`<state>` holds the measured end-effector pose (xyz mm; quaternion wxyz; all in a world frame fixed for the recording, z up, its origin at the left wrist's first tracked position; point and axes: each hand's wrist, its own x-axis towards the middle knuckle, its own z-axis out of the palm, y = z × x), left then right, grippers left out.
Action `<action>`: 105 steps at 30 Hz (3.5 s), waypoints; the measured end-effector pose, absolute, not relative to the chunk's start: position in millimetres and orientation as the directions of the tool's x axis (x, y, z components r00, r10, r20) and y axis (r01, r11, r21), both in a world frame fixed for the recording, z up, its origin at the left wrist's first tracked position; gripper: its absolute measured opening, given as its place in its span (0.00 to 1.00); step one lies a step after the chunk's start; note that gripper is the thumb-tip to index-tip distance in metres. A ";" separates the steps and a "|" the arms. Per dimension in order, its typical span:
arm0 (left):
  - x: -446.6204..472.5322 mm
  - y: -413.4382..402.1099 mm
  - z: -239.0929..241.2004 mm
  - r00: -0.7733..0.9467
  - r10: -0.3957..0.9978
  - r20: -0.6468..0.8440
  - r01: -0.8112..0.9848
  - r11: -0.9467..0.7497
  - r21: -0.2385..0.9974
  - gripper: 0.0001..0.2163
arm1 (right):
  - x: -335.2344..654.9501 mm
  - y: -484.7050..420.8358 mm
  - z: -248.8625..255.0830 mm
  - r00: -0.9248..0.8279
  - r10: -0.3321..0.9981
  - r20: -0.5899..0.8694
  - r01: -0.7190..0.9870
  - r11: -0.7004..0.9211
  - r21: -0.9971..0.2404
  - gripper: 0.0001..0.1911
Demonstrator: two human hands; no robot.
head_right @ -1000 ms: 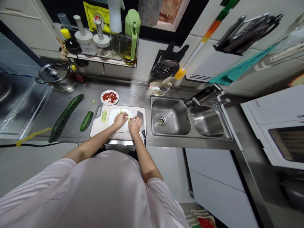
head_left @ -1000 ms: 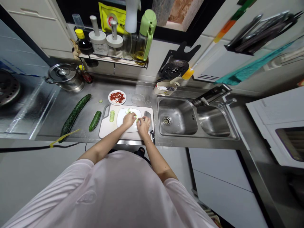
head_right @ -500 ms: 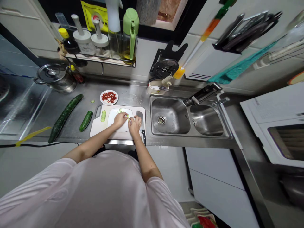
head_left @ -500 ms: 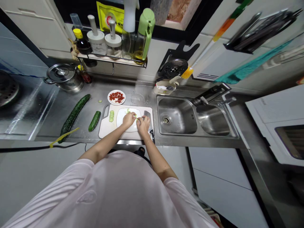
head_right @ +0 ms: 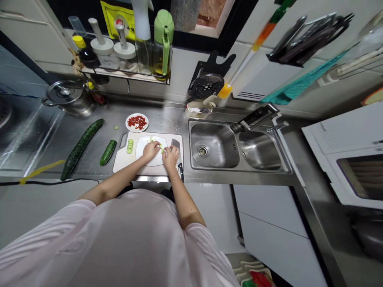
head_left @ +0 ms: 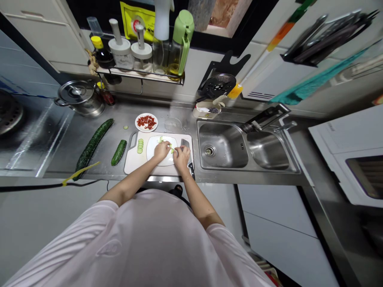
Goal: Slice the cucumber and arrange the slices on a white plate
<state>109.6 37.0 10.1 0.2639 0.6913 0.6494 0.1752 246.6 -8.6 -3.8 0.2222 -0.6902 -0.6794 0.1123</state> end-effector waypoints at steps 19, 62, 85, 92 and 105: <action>110.2 38.1 11.4 0.089 0.990 -0.107 0.829 -0.015 0.559 0.10 | 242.6 -10.7 -6.6 0.029 0.981 0.194 0.875 0.069 -0.479 0.12; -21.2 -46.9 12.4 -0.394 0.917 -0.057 0.849 0.387 0.361 0.13 | 237.7 -63.3 8.7 0.132 0.931 0.341 0.777 0.116 -0.619 0.11; -13.8 -25.8 9.3 -0.439 0.895 -0.081 0.806 0.431 0.406 0.15 | 237.9 -62.9 7.4 0.110 0.933 0.342 0.753 0.146 -0.641 0.11; -12.5 -23.6 7.1 -0.458 0.883 -0.101 0.771 0.452 0.450 0.13 | 239.1 -62.6 6.2 0.119 0.934 0.338 0.760 0.133 -0.637 0.11; -13.5 -26.9 4.0 -0.505 0.861 -0.050 0.607 0.396 0.689 0.06 | 236.8 -64.0 10.6 0.101 0.943 0.316 0.752 0.136 -0.645 0.11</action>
